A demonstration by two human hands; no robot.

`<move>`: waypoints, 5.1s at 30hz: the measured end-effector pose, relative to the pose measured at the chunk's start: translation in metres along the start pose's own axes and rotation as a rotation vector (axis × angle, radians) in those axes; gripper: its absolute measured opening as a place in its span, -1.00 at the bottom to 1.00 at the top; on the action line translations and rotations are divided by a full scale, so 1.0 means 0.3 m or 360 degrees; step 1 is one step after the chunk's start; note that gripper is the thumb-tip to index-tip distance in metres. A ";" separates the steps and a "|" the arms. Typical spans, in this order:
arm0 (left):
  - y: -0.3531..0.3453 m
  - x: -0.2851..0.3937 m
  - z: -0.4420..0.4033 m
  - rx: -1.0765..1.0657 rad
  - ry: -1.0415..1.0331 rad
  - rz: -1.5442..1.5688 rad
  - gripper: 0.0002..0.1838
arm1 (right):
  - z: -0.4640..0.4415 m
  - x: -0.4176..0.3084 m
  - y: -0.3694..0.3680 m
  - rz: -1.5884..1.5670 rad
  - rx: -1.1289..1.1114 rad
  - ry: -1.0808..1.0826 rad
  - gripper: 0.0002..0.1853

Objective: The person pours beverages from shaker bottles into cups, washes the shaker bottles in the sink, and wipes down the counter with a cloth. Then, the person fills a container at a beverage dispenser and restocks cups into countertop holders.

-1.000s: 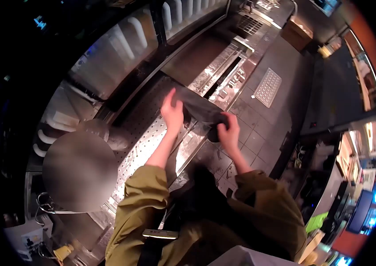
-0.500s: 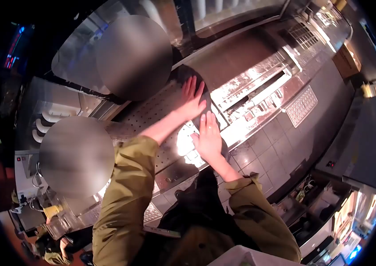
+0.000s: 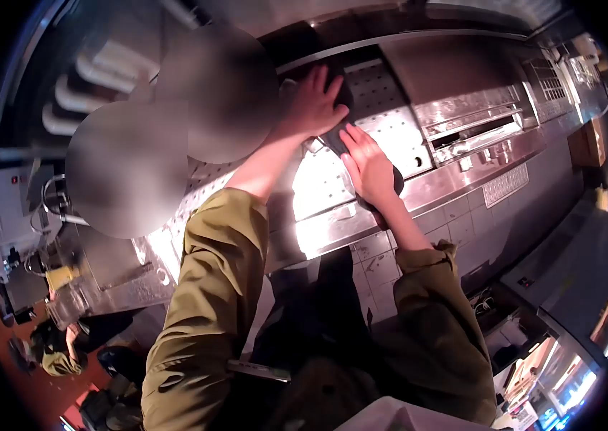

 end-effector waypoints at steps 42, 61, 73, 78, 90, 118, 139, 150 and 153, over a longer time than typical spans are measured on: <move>0.363 -0.844 1.470 0.0171 0.0021 0.0604 -0.30 | 0.366 -1.559 -1.004 -0.0392 -0.0368 -0.0529 -0.20; 0.472 -1.016 1.341 0.1622 0.1182 0.1053 -0.73 | -0.239 -1.371 -0.851 -0.0912 -0.0905 0.0086 -0.55; 0.568 -1.038 2.300 0.0774 0.2605 -0.0264 -0.48 | 0.076 -1.929 -1.251 -0.0501 -0.1336 0.1975 -0.44; 0.583 -1.447 2.588 0.1081 0.2750 -0.0727 -0.44 | -0.029 -2.080 -1.375 -0.0987 -0.1243 0.0977 -0.54; 0.732 -2.048 2.359 0.1146 0.1816 -0.0039 -0.47 | -0.519 -1.631 -1.613 -0.0931 -0.1333 -0.0987 -0.72; 0.616 -1.492 1.842 0.1376 0.1353 0.0454 -0.61 | -0.113 -1.442 -1.145 -0.1016 -0.0635 -0.0346 -0.47; 0.104 0.683 0.876 -0.0130 -0.0495 0.0533 -0.47 | 0.835 -0.336 0.185 -0.0955 0.0645 -0.1451 -0.58; 0.175 0.320 0.805 -0.0314 0.0303 0.0552 -0.36 | 0.391 -0.169 0.272 -0.0791 0.0255 -0.0861 -0.54; 0.292 0.141 0.854 -0.0135 0.0825 0.0996 -0.46 | 0.062 -0.299 0.390 -0.0817 0.0282 -0.0535 -0.41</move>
Point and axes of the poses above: each hand's wrist, its own z-axis away from the middle knuckle, its own y-axis out of the back of the hand, x = y × z, the point moved 1 cm from there along -z, towards the middle knuckle, and after that the axes turned 3 degrees about y, right-handed, at the moved point
